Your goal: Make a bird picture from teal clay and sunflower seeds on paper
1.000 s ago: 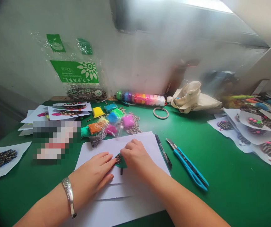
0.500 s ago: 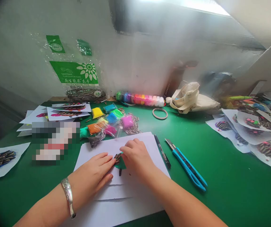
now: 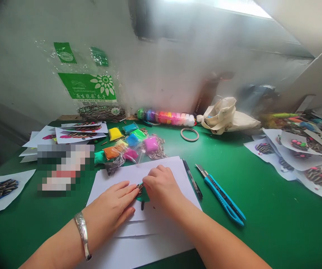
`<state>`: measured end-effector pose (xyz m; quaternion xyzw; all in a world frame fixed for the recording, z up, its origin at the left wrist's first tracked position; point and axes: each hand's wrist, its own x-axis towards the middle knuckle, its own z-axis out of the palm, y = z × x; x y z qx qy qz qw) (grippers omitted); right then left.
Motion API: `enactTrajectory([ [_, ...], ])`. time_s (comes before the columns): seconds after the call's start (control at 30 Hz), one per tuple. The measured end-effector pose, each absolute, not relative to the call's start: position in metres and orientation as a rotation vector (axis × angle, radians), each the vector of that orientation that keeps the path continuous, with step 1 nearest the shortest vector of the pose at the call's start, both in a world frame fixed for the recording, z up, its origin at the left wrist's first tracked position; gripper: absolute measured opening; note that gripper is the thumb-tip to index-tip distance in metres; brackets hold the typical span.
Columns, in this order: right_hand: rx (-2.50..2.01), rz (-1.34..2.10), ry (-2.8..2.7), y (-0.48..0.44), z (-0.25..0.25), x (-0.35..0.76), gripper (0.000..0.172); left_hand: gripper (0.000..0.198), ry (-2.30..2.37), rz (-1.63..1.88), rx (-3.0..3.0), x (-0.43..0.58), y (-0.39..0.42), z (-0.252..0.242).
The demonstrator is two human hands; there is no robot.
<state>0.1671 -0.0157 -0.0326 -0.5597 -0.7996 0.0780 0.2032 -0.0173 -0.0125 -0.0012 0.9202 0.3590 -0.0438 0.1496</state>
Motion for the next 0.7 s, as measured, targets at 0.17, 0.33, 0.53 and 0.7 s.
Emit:
enactTrajectory([
  [0.17, -1.55, 0.219, -2.22, -0.015, -0.037, 0.168, 0.018, 0.037, 1.052, -0.138, 2.624, -0.017, -0.012, -0.001],
  [0.33, -1.572, 0.229, -2.25, -0.015, -0.035, 0.165, 0.019, 0.037, 1.064, -0.161, 2.634, -0.016, -0.013, -0.001],
  [0.53, -1.589, 0.203, -2.258, -0.015, -0.036, 0.161, 0.02, 0.037, 1.064, -0.179, 2.634, -0.017, -0.015, -0.002],
  [0.7, -1.591, 0.223, -2.154, -0.005, -0.03, 0.178, 0.018, 0.038, 1.058, -0.161, 2.608, -0.017, -0.013, 0.0],
])
